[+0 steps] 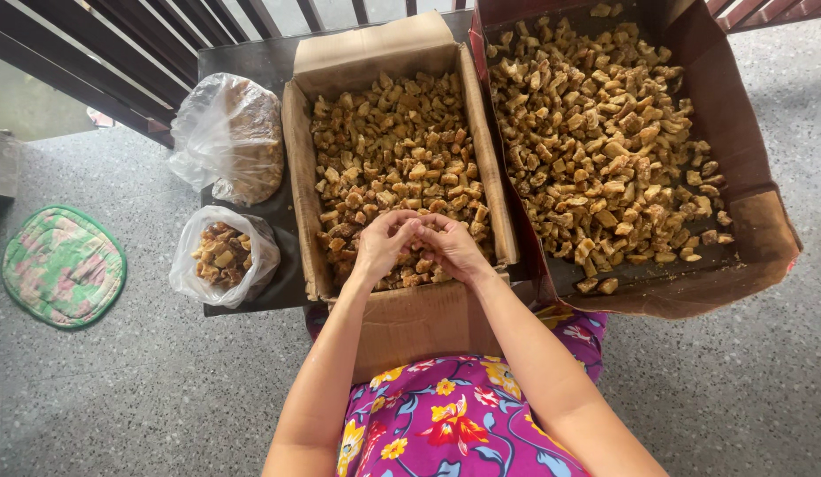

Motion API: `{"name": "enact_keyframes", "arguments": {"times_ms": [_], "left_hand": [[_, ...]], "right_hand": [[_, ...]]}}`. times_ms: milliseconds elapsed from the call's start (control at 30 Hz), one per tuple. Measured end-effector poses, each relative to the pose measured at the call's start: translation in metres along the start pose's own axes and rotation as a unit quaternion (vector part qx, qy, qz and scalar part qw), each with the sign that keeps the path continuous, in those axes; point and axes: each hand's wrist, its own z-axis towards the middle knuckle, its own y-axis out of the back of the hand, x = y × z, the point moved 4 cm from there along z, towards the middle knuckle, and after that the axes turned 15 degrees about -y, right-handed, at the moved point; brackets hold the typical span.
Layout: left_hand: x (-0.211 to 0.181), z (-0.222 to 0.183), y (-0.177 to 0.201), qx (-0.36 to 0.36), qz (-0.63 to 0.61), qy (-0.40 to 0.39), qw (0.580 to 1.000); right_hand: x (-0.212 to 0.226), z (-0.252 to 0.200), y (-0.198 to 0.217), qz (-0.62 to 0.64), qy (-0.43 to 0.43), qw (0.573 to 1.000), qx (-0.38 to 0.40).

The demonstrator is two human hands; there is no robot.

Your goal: The person repeatedly scoops shelled nuts from a cardboard box with both hands and transfers them into an adjacent box. The hands lift handfuls, release them into the second box, and repeat the motion throughout the clip.

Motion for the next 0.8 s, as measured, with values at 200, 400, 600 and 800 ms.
{"name": "enact_keyframes", "arguments": {"times_ms": [200,400,600,800], "left_hand": [[0.019,0.001,-0.006,-0.001,-0.113,0.009,0.994],[0.049,-0.002,-0.009,-0.018,-0.194,0.041,0.98],[0.065,0.001,-0.007,-0.028,-0.364,0.058,0.929],[0.054,0.002,-0.006,-0.056,-0.345,0.057,0.935]], "right_hand": [[0.006,-0.007,-0.005,-0.009,0.009,1.0,-0.009],[0.005,-0.005,-0.004,-0.024,-0.003,1.0,-0.013],[0.002,-0.008,-0.004,0.002,-0.017,1.0,-0.011],[0.013,-0.011,-0.002,0.111,-0.013,0.994,0.019]]}}
